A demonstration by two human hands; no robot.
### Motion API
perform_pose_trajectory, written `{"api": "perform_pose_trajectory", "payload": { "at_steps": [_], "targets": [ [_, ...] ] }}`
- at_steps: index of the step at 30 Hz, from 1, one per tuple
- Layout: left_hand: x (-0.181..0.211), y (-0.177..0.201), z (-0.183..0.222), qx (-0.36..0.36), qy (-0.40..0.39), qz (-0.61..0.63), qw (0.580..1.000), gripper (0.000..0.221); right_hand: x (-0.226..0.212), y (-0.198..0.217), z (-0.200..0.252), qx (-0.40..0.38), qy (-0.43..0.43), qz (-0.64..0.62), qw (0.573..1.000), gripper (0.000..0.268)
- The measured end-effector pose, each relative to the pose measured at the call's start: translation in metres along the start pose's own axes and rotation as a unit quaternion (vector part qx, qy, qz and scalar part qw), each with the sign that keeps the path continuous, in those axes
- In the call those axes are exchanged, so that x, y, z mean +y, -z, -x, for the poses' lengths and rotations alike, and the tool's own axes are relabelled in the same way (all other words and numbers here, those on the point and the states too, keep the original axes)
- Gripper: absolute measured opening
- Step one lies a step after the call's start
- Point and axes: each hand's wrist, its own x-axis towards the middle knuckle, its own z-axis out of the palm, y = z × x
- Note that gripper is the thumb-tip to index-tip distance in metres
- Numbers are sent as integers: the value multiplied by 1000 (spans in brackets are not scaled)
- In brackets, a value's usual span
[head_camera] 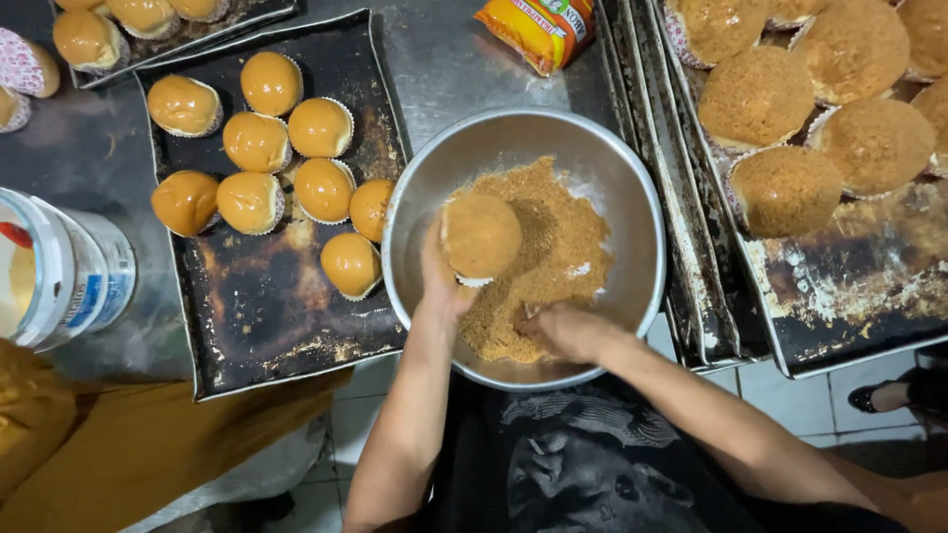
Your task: Coating glazed buns with crumbs and placing them into paper liners on a baking tray.
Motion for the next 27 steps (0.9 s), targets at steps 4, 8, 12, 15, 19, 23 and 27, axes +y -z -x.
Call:
{"api": "perform_pose_trajectory", "payload": {
  "at_steps": [4,8,12,15,19,23,27],
  "targets": [
    [3,-17,16,-38,1,-90,995,53,-40,104,4,13,-111,-70,991,16],
    [-14,25,-18,-33,19,-135,990,58,-64,176,1,142,-177,-215,950,21],
    [-10,40,-43,12,11,-355,935,77,-75,204,-1,263,-135,-192,936,24],
    [3,25,-26,-35,-117,-543,831,70,-69,204,-2,316,-117,-172,926,25],
    [20,-15,32,-50,-241,-685,686,48,-60,195,-7,257,-171,-190,932,28],
    [31,15,-4,24,-262,-679,686,51,-47,164,-12,150,-230,-154,949,38],
    [33,17,2,-8,-330,-617,714,39,-22,102,-19,-53,-310,-48,948,65]
  ]
}}
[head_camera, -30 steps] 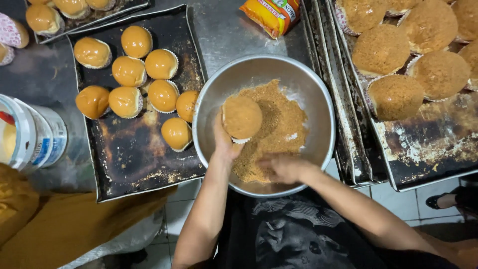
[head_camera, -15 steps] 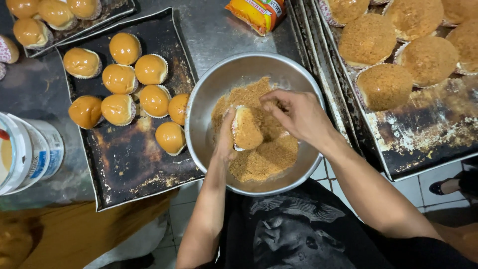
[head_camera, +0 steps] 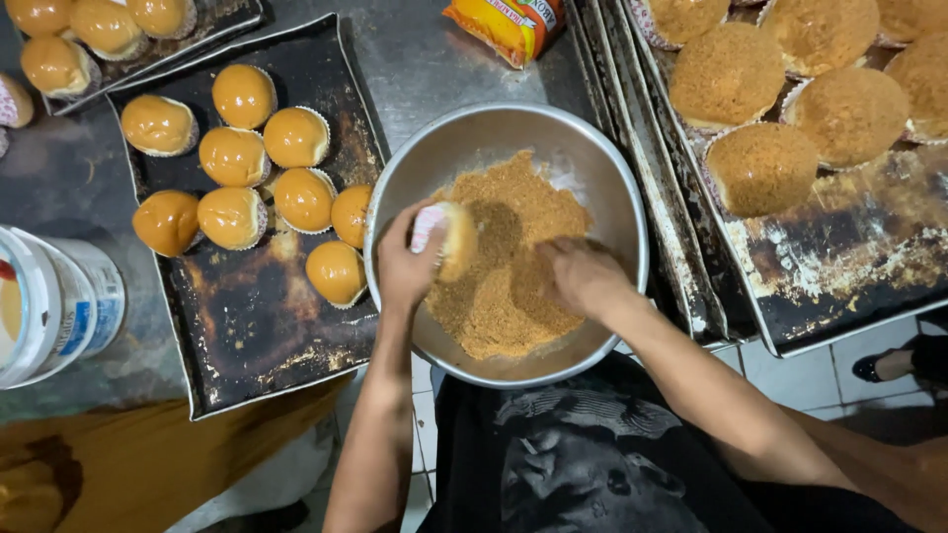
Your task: Coating glazed buns with crumbs and placing them into paper liners on a baking tray.
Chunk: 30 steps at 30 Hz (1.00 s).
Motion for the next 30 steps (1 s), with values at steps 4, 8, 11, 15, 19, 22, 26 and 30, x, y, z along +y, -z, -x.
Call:
{"api": "perform_pose_trajectory", "payload": {
  "at_steps": [4,8,11,15,19,22,26,30],
  "targets": [
    [52,-3,12,45,298,537,788,55,14,-86,-15,-59,-2,135,989,31],
    [21,-12,6,-1,299,577,760,65,-4,-32,16,-64,27,-14,997,32],
    [14,-21,9,-30,269,585,764,62,-27,33,35,19,121,-142,982,30],
    [38,-34,17,-7,277,539,796,53,-52,80,59,153,176,-243,942,26],
    [49,-42,27,100,218,428,871,32,-62,118,79,208,194,-193,939,39],
    [10,-33,17,124,54,118,984,34,-11,61,32,298,165,-97,935,42],
    [10,-25,12,104,-87,-21,991,47,-9,47,37,273,123,-113,947,49],
    [72,-42,24,131,230,511,818,47,-9,41,54,233,194,-297,905,80]
  ]
}}
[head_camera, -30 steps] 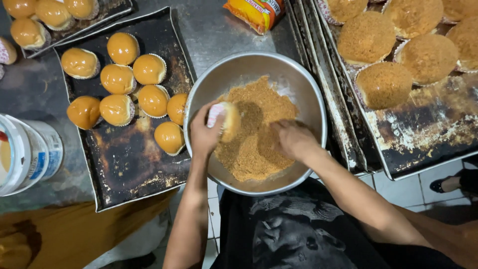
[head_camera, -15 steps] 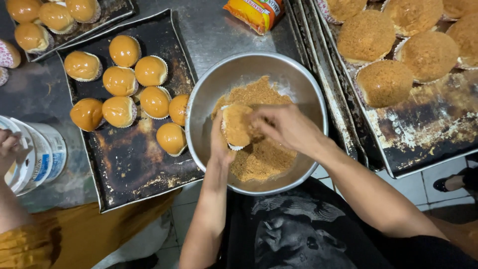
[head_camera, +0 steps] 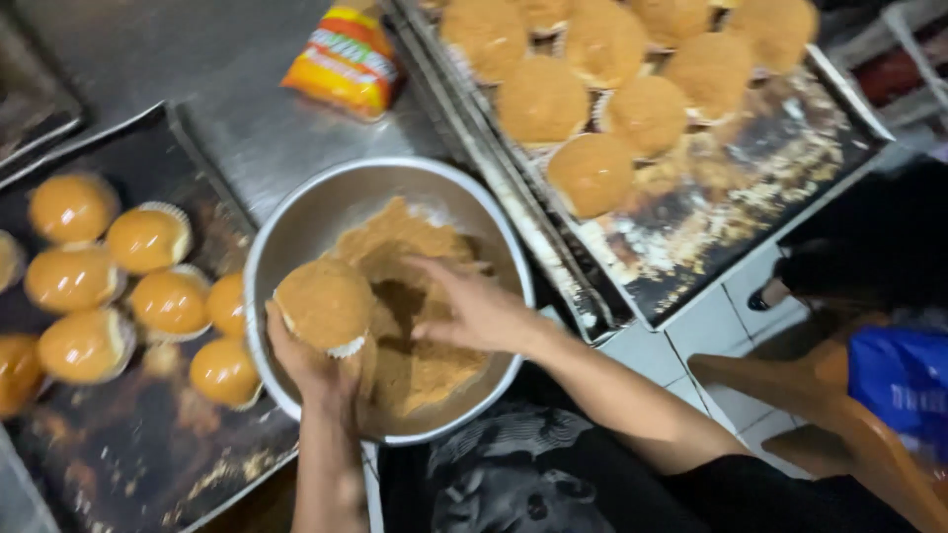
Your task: Coating glazed buns with crumbs and placing them into paper liners on a baking tray.
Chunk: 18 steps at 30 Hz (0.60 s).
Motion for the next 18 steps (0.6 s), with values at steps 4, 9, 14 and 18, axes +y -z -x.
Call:
{"api": "perform_pose_trajectory", "payload": {
  "at_steps": [4,9,14,18],
  "targets": [
    [1,-37,32,-28,183,89,979,53,-18,5,9,-17,23,-101,994,112],
    [-27,-49,52,-105,123,-59,985,73,1,2,15,49,-17,-68,996,119],
    [-21,-41,40,-130,196,-206,950,87,7,24,32,128,-21,-118,984,110],
    [-2,-18,-3,-238,-57,-726,643,36,36,52,69,233,20,-191,953,119]
  ]
}}
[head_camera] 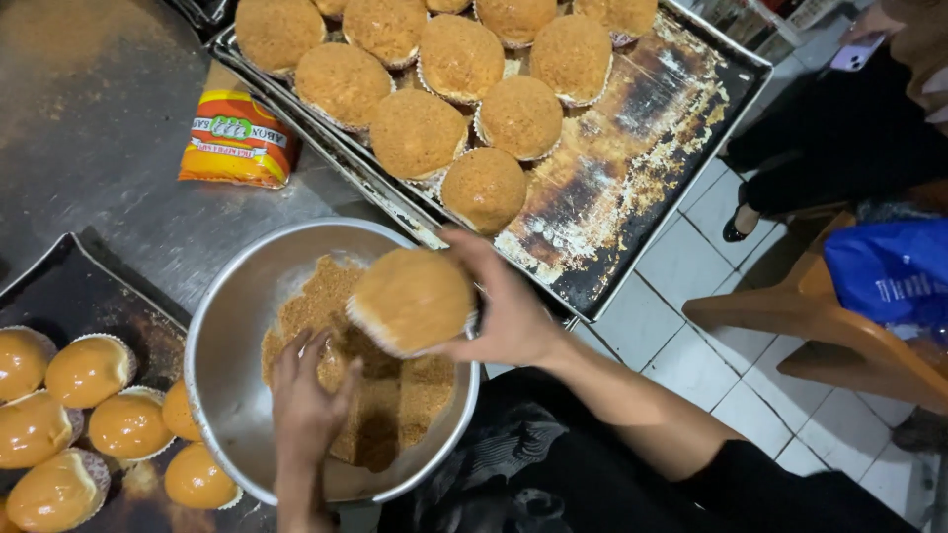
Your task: Coating glazed buns with crumbs and placing them into paper liners on a baking tray.
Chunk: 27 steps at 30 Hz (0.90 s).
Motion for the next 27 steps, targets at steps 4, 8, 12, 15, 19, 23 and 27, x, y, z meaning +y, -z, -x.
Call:
{"api": "perform_pose_trajectory", "payload": {
  "at_steps": [4,8,12,15,19,23,27],
  "targets": [
    [4,24,5,22,-77,-74,994,61,15,83,29,133,106,149,974,109],
    [-12,23,6,67,-133,24,988,59,22,150,52,118,134,208,962,121],
    [-18,23,9,108,-123,76,984,53,20,153,55,32,24,223,974,102],
    [-44,28,5,160,-178,106,965,46,16,144,42,-36,-8,261,965,109],
    [-124,45,2,315,-235,169,904,41,-31,145,32,-68,-136,350,924,132],
    [-205,81,28,464,-123,171,860,53,-39,141,27,-20,66,388,919,105],
    [-284,82,53,484,-125,89,861,96,-22,50,-29,-110,97,253,956,87]
  ]
}}
